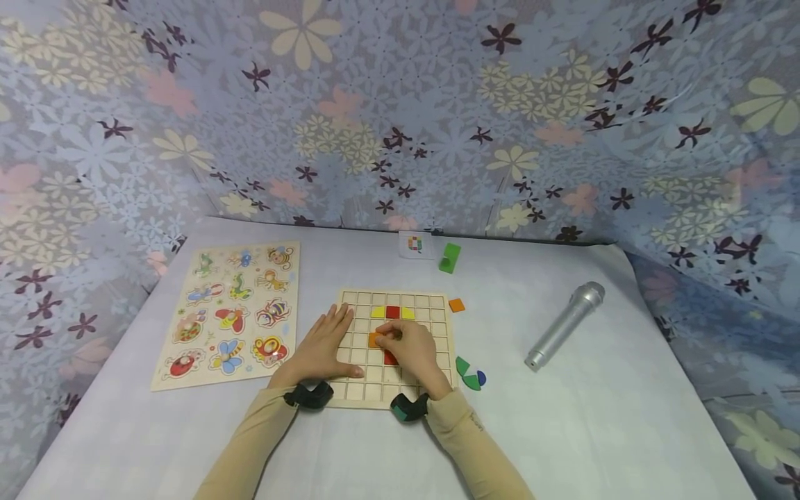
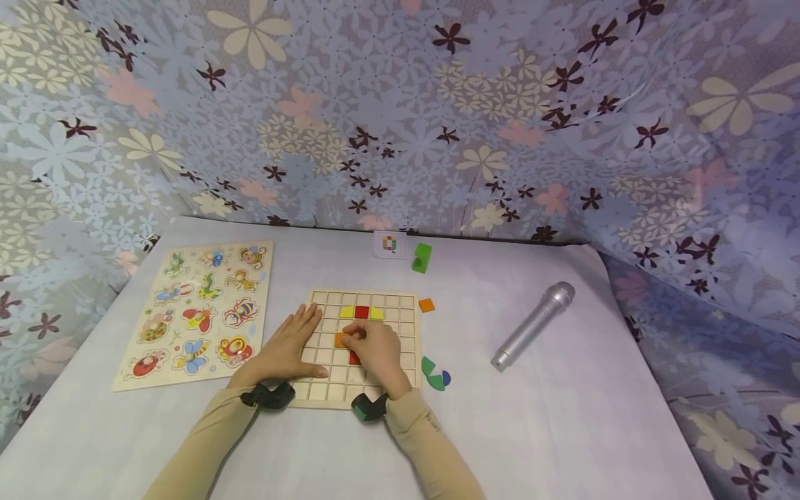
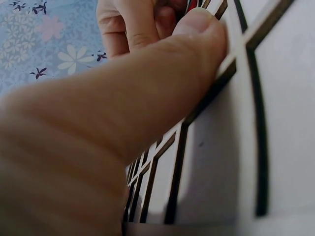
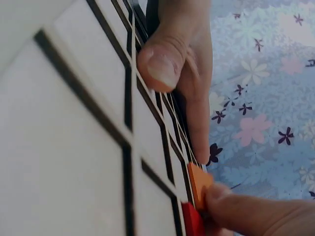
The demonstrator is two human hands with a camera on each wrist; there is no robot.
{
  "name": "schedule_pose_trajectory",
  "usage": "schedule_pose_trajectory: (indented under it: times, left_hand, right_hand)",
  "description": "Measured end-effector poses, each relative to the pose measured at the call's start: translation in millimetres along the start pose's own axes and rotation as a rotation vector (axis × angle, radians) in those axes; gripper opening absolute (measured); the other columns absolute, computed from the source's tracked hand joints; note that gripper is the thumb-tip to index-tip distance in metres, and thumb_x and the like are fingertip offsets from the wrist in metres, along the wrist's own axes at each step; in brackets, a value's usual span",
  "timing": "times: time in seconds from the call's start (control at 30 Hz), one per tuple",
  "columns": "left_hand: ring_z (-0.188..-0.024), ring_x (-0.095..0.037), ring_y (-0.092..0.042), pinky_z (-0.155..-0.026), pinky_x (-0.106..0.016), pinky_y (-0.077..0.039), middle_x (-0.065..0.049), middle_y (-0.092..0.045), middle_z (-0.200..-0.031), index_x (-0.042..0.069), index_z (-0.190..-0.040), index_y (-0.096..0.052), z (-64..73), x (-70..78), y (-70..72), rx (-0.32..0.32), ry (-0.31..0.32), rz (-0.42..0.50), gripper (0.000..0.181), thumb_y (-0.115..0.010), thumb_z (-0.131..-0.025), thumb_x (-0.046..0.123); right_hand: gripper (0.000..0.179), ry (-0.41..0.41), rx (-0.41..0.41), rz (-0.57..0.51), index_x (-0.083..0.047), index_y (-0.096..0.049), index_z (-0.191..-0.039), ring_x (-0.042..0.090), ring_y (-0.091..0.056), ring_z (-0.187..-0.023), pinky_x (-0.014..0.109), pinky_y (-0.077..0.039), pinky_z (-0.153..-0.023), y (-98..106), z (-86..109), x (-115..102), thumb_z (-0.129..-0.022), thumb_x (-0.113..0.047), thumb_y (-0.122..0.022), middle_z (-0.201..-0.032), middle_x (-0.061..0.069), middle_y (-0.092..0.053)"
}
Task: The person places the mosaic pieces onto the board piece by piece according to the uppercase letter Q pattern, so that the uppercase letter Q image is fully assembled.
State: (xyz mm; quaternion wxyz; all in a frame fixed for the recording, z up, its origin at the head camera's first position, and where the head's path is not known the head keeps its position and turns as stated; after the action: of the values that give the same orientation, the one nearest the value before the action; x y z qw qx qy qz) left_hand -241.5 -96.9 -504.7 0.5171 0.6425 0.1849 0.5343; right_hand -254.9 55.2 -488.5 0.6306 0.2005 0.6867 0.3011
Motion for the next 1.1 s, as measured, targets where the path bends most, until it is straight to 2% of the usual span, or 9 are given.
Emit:
schedule_pose_trajectory:
  times: [0.2,0.27,0.4,0.5,0.67,0.83,1.0,1.07,1.1]
  left_hand:
    - [-0.151,-0.038,-0.002,-0.124,-0.053,-0.007,-0.02,-0.007,-0.163,-0.001,-0.154,-0.015,0.1,-1.4,-2.4,-0.002,0.008,-0.001,0.115,-0.077,-0.074,0.054]
    - [-0.151,-0.037,-0.002,-0.124,-0.052,-0.007,-0.02,-0.007,-0.163,-0.001,-0.154,-0.014,0.0,-1.4,-3.4,-0.004,0.007,-0.002,0.115,-0.076,-0.074,0.054]
    - [-0.151,-0.038,-0.003,-0.124,-0.053,-0.007,-0.02,-0.007,-0.162,-0.002,-0.153,-0.015,0.5,-0.3,-2.7,0.006,0.0,0.01,0.115,-0.077,-0.074,0.053]
    - [-0.151,-0.038,-0.002,-0.124,-0.052,-0.007,-0.02,-0.007,-0.162,-0.003,-0.153,-0.015,0.7,0.7,-1.7,0.009,0.0,0.014,0.114,-0.077,-0.074,0.052]
    - [-0.151,-0.038,-0.003,-0.124,-0.052,-0.007,-0.02,-0.007,-0.162,-0.003,-0.153,-0.015,0.7,1.0,-2.1,0.005,0.001,0.012,0.115,-0.077,-0.074,0.052]
    - [-0.151,-0.038,-0.002,-0.124,-0.052,-0.006,-0.02,-0.006,-0.163,-0.002,-0.153,-0.015,1.3,0.3,-1.5,0.004,0.003,0.021,0.115,-0.077,-0.074,0.052]
    - [-0.151,-0.037,-0.001,-0.124,-0.052,-0.006,-0.019,-0.005,-0.163,-0.002,-0.154,-0.014,0.0,-0.3,-1.3,0.004,-0.004,0.013,0.116,-0.076,-0.074,0.054]
    - [-0.151,-0.037,-0.001,-0.124,-0.052,-0.006,-0.019,-0.005,-0.163,-0.001,-0.154,-0.014,-0.7,-0.6,-1.9,0.004,-0.006,0.012,0.116,-0.076,-0.074,0.054]
    - [-0.151,-0.037,-0.001,-0.124,-0.052,-0.006,-0.019,-0.006,-0.163,-0.001,-0.154,-0.014,-0.9,-0.8,-2.3,0.004,-0.006,0.012,0.116,-0.077,-0.073,0.054]
  right_hand:
    - [0.011,0.022,-0.013,0.057,-0.017,-0.075,-0.093,0.005,-0.052,-0.063,0.019,-0.039,-0.055,-2,0.8,-3,-0.085,-0.024,-0.074,-0.076,-0.003,-0.069]
    - [0.012,0.016,-0.05,-0.014,-0.015,-0.074,-0.096,0.005,-0.052,-0.063,0.018,-0.04,-0.056,0,0.2,-2,-0.087,-0.023,-0.073,-0.077,-0.001,-0.069]
    - [0.02,-0.055,-0.112,-0.285,-0.007,-0.071,-0.109,0.011,-0.056,-0.065,0.019,-0.044,-0.053,16,-3.4,7,-0.092,-0.018,-0.067,-0.087,0.011,-0.068]
    - [0.027,-0.125,-0.079,-0.443,-0.004,-0.066,-0.119,0.014,-0.058,-0.068,0.02,-0.046,-0.053,41,-7.0,22,-0.095,-0.016,-0.061,-0.1,0.018,-0.067]
    - [0.038,-0.225,0.048,-0.559,-0.005,-0.052,-0.136,0.007,-0.055,-0.072,0.017,-0.045,-0.057,81,-11.1,68,-0.099,-0.015,-0.054,-0.13,0.018,-0.06]
    - [0.05,-0.262,0.072,-0.486,-0.008,-0.037,-0.148,0.003,-0.045,-0.056,0.016,-0.04,-0.051,94,-12.5,105,-0.1,-0.009,-0.049,-0.149,0.013,-0.046]
    - [0.055,-0.263,0.096,-0.271,-0.012,-0.041,-0.146,0.004,-0.036,-0.042,0.019,-0.037,-0.044,93,-14.0,111,-0.093,-0.005,-0.053,-0.149,0.012,-0.046]
    - [0.052,-0.262,0.144,-0.191,-0.011,-0.048,-0.141,0.012,-0.052,-0.054,0.024,-0.049,-0.058,95,-13.2,110,-0.09,-0.004,-0.057,-0.144,0.013,-0.052]
    - [0.05,-0.262,0.165,-0.162,-0.01,-0.052,-0.138,0.017,-0.062,-0.067,0.03,-0.054,-0.071,97,-12.7,110,-0.089,-0.004,-0.058,-0.141,0.013,-0.055]
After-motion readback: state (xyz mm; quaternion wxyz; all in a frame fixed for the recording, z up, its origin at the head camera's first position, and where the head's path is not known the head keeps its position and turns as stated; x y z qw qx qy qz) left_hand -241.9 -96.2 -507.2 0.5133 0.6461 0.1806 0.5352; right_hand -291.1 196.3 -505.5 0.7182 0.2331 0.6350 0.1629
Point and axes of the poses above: each hand's wrist, its own z-axis away from the middle knuckle, its own y-axis out of the back of the hand, x = y × z, the point moved 9 cm from there along -z, towards the middle knuckle
